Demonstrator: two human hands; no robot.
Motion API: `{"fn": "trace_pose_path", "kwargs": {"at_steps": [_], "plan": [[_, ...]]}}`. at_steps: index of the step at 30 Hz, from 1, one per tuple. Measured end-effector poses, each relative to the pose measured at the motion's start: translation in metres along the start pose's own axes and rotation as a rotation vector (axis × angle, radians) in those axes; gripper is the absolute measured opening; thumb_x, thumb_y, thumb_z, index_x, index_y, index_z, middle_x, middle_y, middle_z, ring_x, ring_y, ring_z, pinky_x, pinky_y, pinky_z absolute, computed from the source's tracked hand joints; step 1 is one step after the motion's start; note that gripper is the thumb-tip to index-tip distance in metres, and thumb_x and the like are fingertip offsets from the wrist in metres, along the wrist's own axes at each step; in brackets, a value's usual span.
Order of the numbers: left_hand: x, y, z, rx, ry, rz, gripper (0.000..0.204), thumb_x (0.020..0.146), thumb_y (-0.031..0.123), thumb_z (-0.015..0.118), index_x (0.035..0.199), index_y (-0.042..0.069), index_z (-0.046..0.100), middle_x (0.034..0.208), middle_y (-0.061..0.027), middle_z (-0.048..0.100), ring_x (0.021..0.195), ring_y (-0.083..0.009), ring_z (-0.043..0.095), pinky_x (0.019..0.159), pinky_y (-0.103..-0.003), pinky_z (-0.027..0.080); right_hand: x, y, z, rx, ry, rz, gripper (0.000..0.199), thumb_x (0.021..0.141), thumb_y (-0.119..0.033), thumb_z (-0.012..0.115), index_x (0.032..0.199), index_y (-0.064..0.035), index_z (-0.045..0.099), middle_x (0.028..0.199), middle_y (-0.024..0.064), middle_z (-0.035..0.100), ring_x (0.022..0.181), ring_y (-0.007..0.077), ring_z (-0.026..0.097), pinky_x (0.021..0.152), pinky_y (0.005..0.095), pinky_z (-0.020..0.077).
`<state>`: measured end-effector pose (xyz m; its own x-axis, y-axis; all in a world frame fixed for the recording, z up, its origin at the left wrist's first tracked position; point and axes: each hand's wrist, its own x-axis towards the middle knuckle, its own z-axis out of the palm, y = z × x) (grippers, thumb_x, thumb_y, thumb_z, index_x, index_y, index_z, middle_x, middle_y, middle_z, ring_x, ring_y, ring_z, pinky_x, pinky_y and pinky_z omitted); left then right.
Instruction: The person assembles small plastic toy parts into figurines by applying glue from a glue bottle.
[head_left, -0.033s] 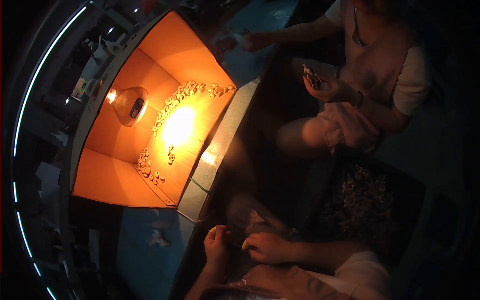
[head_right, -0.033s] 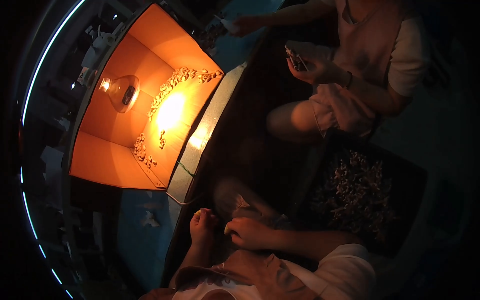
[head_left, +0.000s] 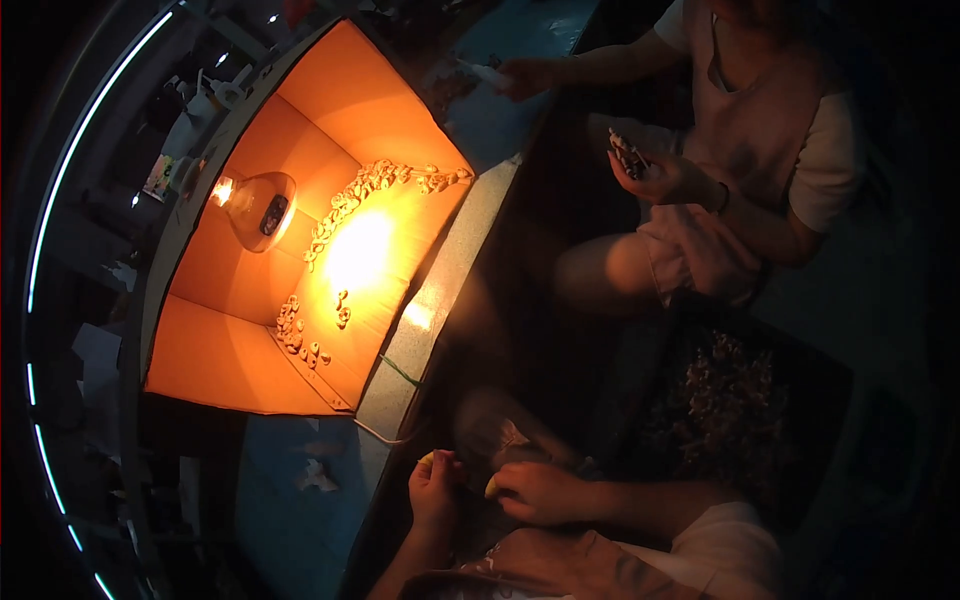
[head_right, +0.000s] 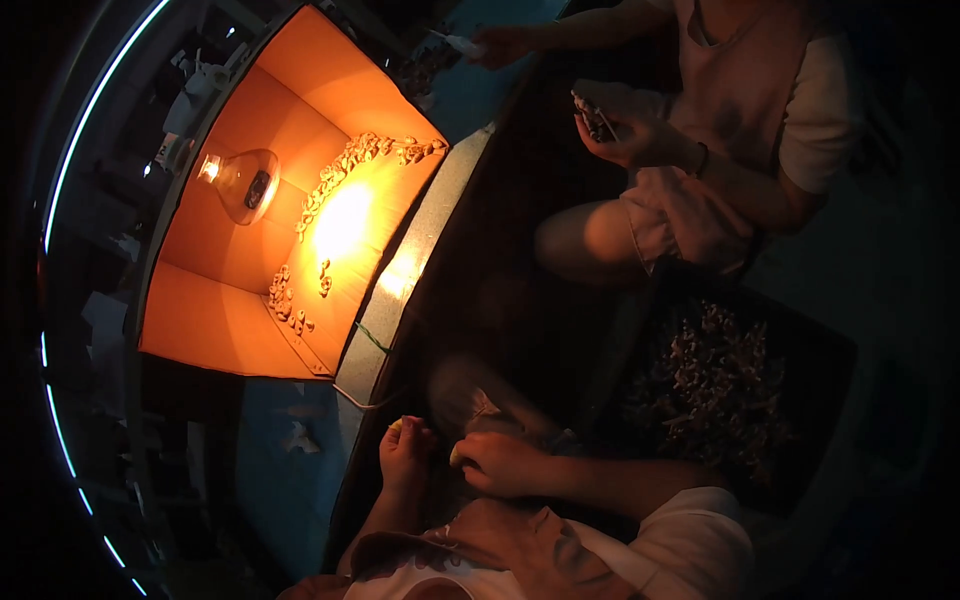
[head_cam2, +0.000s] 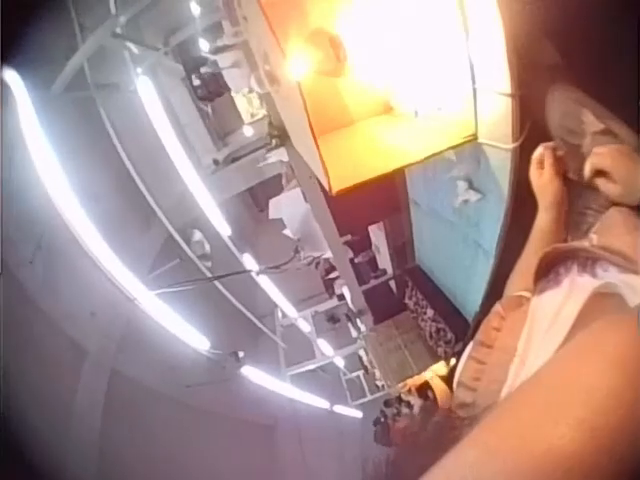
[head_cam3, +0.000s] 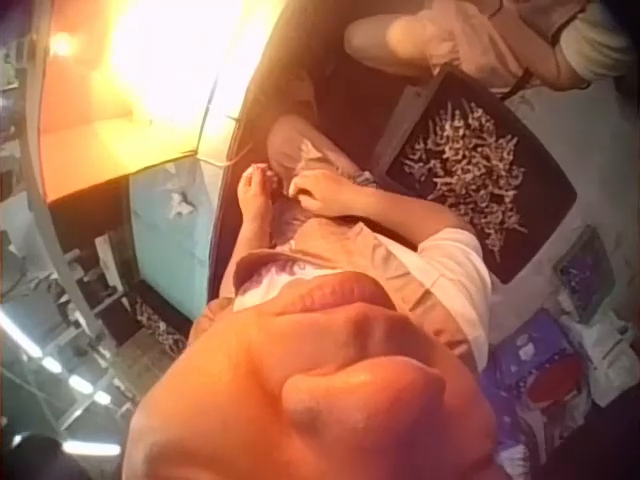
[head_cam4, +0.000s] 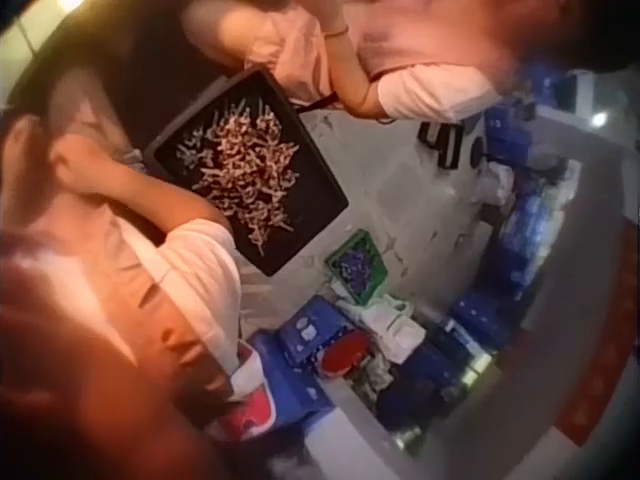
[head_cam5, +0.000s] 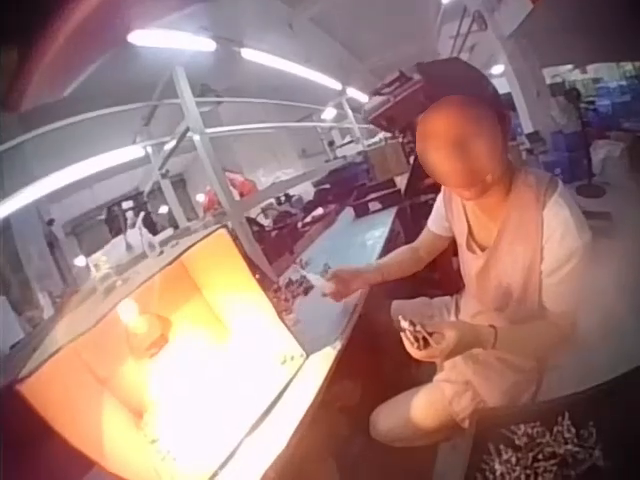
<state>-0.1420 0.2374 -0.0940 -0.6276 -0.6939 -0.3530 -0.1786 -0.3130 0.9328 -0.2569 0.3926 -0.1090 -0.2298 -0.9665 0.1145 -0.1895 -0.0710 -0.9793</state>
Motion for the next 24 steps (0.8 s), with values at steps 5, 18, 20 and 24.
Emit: {"fn": "trace_pose_path", "kwargs": {"at_steps": [5,18,20,24], "plan": [[-0.016,0.029,-0.026,0.425,-0.114,0.411,0.023,0.092,0.021,0.050,0.084,0.000,0.053,0.080,-0.0098,0.057,0.072,-0.0152,0.054,0.068,-0.026,0.043,0.040,-0.011,-0.088,-0.188,0.336,-0.047,0.033,0.077,-0.013,0.058,0.108,-0.0043,0.051,0.101,0.0127,0.049,0.086,0.0250,0.056,0.074,0.0341,0.0480],[-0.002,0.056,-0.089,1.742,0.245,0.774,0.082,0.061,0.023,0.076,0.127,0.005,0.032,0.127,-0.0257,0.032,0.117,-0.0438,0.033,0.096,-0.054,0.029,0.274,0.035,-0.308,-0.761,1.176,-0.197,0.035,0.075,-0.015,0.060,0.108,-0.0073,0.051,0.107,0.0163,0.049,0.101,0.0317,0.049,0.086,0.0394,0.0416],[0.003,0.048,-0.091,1.662,0.284,0.793,0.083,0.058,0.024,0.078,0.126,0.008,0.035,0.129,-0.0263,0.029,0.119,-0.0448,0.030,0.096,-0.056,0.027,0.298,0.033,-0.335,-0.823,1.106,-0.081,0.036,0.075,-0.018,0.060,0.108,-0.0084,0.052,0.108,0.0170,0.049,0.104,0.0315,0.048,0.088,0.0403,0.0408],[0.002,0.048,-0.091,1.727,0.259,0.631,0.081,0.063,0.027,0.078,0.128,0.008,0.033,0.132,-0.0260,0.027,0.120,-0.0440,0.030,0.098,-0.051,0.027,0.339,0.045,-0.386,-0.874,1.094,0.106,0.047,0.075,-0.032,0.060,0.115,-0.0104,0.051,0.122,0.0167,0.042,0.116,0.0325,0.038,0.097,0.0438,0.0319]]}}
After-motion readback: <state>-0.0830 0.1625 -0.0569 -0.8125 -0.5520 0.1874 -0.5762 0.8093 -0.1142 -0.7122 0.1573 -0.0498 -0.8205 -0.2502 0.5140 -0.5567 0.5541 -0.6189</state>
